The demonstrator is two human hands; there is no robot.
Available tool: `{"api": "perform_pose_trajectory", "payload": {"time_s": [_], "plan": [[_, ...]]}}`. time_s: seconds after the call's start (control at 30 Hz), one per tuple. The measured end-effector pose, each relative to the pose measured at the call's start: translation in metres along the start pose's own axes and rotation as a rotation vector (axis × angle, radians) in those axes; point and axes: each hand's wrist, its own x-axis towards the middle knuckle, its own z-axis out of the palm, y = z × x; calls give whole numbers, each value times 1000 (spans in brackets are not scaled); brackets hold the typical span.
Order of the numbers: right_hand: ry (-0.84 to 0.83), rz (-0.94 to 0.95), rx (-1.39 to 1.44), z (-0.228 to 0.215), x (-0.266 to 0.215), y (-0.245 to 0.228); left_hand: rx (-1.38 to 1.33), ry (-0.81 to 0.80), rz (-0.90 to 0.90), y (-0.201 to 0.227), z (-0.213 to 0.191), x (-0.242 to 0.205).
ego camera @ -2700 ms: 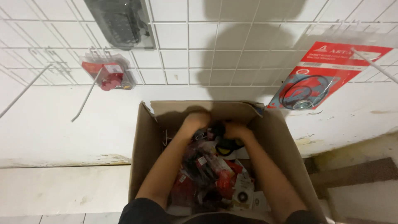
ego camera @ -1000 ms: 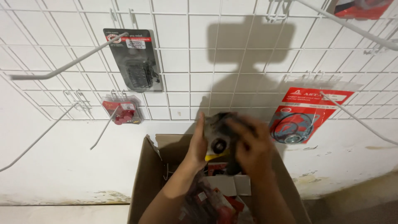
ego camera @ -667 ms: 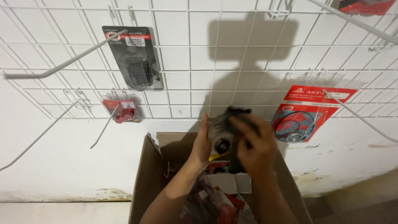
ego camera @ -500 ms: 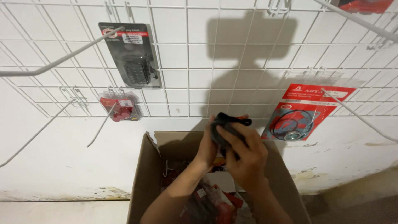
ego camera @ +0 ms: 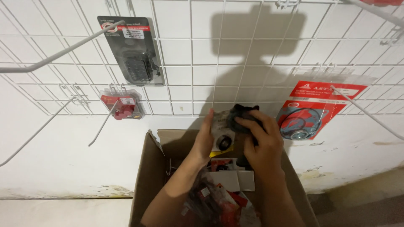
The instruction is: The person wipes packaged auto parts and hangs them on a wire storage rack.
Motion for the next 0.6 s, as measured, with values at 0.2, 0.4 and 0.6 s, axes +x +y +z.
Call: {"api": "perform_pose_trajectory", "payload": {"time_s": [0.2, 0.4, 0.6], "plan": [[-96, -107, 1, 0, 0, -4, -32, -76, 77, -14, -12, 10], [-131, -118, -68, -4, 2, -10, 60, -257, 176, 16, 20, -13], [-130, -117, -5, -7, 9, 7, -60, -298, 117, 22, 21, -15]]}}
